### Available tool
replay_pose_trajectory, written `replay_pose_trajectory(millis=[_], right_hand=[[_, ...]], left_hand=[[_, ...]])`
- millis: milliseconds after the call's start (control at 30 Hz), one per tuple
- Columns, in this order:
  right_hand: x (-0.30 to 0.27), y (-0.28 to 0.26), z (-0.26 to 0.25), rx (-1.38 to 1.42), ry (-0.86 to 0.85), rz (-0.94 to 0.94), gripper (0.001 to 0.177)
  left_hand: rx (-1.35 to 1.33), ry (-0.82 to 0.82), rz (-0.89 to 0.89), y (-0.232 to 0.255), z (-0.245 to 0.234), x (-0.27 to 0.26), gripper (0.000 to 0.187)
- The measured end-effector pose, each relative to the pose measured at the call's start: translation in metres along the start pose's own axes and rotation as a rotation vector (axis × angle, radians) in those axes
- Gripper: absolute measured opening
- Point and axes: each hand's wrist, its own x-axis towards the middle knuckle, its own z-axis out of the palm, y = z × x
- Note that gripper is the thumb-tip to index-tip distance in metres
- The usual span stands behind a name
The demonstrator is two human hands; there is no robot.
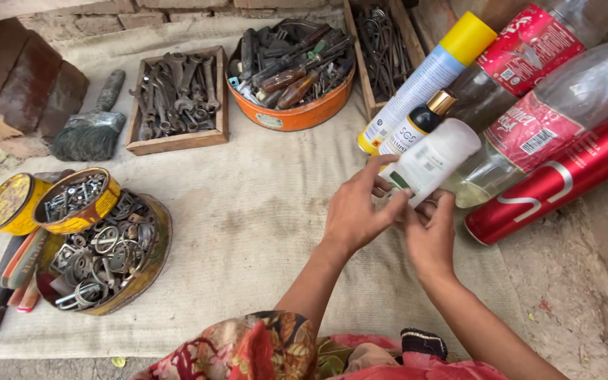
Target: Organizing and sorting various hand tools, hardware parts, and cosmetic bottles on a workstation.
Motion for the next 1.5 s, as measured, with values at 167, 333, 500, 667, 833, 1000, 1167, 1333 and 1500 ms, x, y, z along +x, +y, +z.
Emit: replay_pose_trajectory(millis=[167,333,500,667,833,1000,1167,1333,1500], right_hand=[[0.005,0.011,-0.011,-0.226,0.102,0.051,0.033],[0.012,0.023,-0.012,-0.258,0.135,0.042,0.030],[0.015,0.023,-0.009,-0.310,0.182,0.071,0.031],[0.015,0.016,-0.004,-0.337,0.197,0.110,0.036],[0.016,0.020,-0.004,-0.343,0.180,0.069,0.037],[0.017,0.021,-0.003,-0.375,0.184,0.036,0.040],[0.015,0.009,-0.001,-0.395,0.175,0.099,0.041],[0.012,0.004,-0.001,-0.415,0.155,0.133,0.041],[0.013,0.014,-0.007,-0.393,0.149,0.101,0.041]], left_hand=[[0.118,-0.089,-0.003,-0.007,0.016,-0.002,0.068],[0.110,-0.214,-0.171,-0.012,0.028,0.001,0.074],[0.082,-0.223,-0.187,-0.015,0.032,0.004,0.070],[0.066,-0.231,-0.200,-0.017,0.034,0.007,0.064],[0.067,-0.232,-0.180,-0.020,0.035,0.008,0.059],[0.067,-0.222,-0.159,-0.023,0.037,0.011,0.058],[0.052,-0.203,-0.137,-0.023,0.037,0.009,0.057],[0.070,-0.229,-0.157,-0.020,0.035,0.008,0.058],[0.066,-0.216,-0.148,-0.019,0.035,0.004,0.057]])
